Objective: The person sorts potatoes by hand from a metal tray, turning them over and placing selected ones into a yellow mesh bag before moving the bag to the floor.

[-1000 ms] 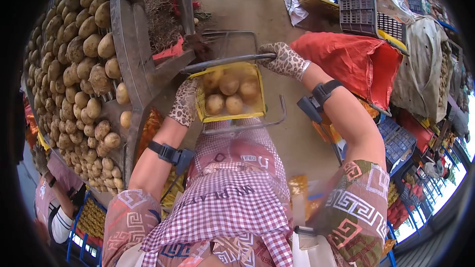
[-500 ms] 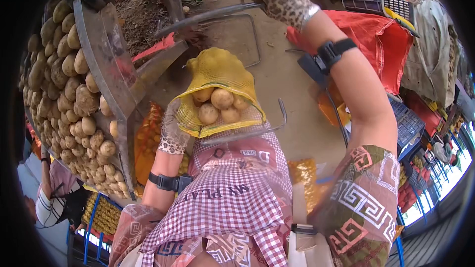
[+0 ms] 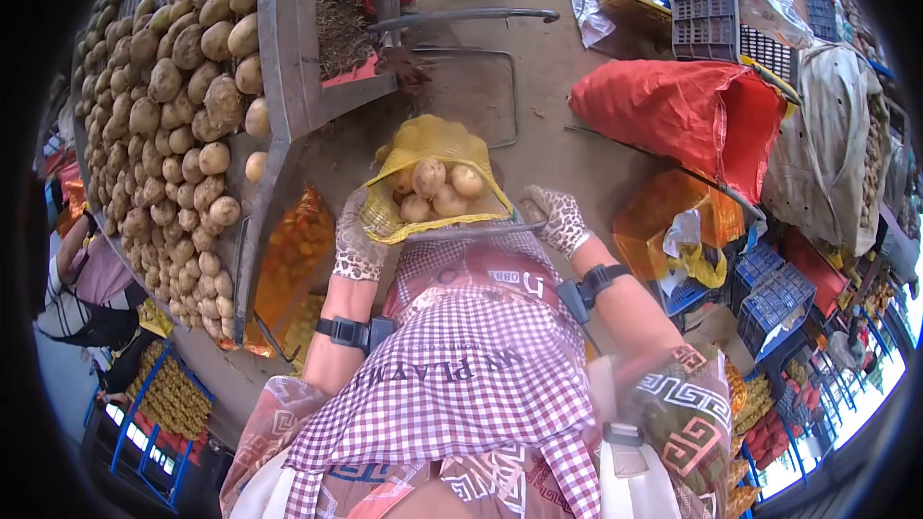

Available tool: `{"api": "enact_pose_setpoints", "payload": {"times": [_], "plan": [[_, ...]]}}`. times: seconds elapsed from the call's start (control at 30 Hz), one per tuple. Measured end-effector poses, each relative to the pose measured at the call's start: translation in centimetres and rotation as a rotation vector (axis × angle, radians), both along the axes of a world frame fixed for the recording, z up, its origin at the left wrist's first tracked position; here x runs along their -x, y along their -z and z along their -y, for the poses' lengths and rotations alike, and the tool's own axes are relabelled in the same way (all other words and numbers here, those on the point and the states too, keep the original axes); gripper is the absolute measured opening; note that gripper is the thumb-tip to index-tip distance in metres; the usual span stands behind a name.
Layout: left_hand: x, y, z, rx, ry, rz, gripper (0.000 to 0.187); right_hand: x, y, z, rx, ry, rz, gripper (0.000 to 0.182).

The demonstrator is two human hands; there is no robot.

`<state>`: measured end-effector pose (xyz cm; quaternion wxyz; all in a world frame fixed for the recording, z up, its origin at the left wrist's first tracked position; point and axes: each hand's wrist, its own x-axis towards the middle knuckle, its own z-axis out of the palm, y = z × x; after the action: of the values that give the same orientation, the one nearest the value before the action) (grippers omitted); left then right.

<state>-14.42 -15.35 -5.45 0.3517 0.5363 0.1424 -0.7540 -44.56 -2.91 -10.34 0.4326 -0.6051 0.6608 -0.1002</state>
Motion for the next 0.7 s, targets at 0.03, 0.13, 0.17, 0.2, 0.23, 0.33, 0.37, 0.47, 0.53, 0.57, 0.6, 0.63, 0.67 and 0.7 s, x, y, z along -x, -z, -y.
{"api": "enact_pose_setpoints", "payload": {"times": [0.03,0.13,0.17,0.2,0.23,0.33,0.37,0.47,0.53,0.57,0.6,0.63,0.67,0.7], "plan": [[0.3,-0.1,0.4,0.023,-0.012,0.008,0.044,0.1,1.0,-0.5,-0.146,0.035,0.091,0.014],[-0.3,-0.3,-0.1,0.021,0.055,0.116,0.045,-0.2,-1.7,0.4,-0.648,0.096,0.324,0.016],[-0.6,-0.2,-0.1,0.027,0.046,0.117,0.045,0.3,-3.7,1.6,-0.995,0.116,0.457,0.019],[-1.0,-0.1,0.0,0.065,0.033,0.052,0.045,0.8,-5.4,1.4,-1.226,0.329,0.676,0.025],[-1.2,0.0,-0.1,0.1,0.024,-0.012,0.046,1.2,-5.4,0.8,-1.226,0.321,0.677,0.025],[-0.6,0.8,-0.6,0.174,-0.006,0.084,0.046,-0.2,-6.2,1.2,-1.282,0.463,0.632,0.037],[-0.1,0.9,-0.5,0.178,-0.034,0.129,0.046,-0.2,-6.2,1.0,-1.273,0.465,0.635,0.037],[-2.5,2.9,-0.7,0.16,-0.153,0.075,0.046,0.1,-6.2,0.2,-1.196,0.474,0.67,0.04],[-5.6,3.6,-1.4,0.125,-0.22,0.11,0.047,-0.5,-5.8,0.0,-1.19,0.462,0.68,0.04],[-6.3,3.5,-2.0,0.139,-0.222,0.119,0.047,-0.4,-5.6,0.1,-1.173,0.46,0.694,0.041],[-7.0,3.3,-2.6,0.164,-0.241,0.163,0.047,-0.5,-5.3,0.1,-1.197,0.479,0.684,0.043],[-7.5,3.3,-3.6,0.178,-0.261,0.203,0.047,-0.5,-5.2,0.1,-1.194,0.471,0.683,0.043],[-7.3,3.1,-4.5,0.207,-0.291,0.284,0.047,-0.6,-5.7,0.4,-1.181,0.461,0.668,0.043],[-7.5,3.0,-5.2,0.212,-0.316,0.288,0.047,-0.7,-6.0,0.8,-1.171,0.433,0.642,0.044]]}}
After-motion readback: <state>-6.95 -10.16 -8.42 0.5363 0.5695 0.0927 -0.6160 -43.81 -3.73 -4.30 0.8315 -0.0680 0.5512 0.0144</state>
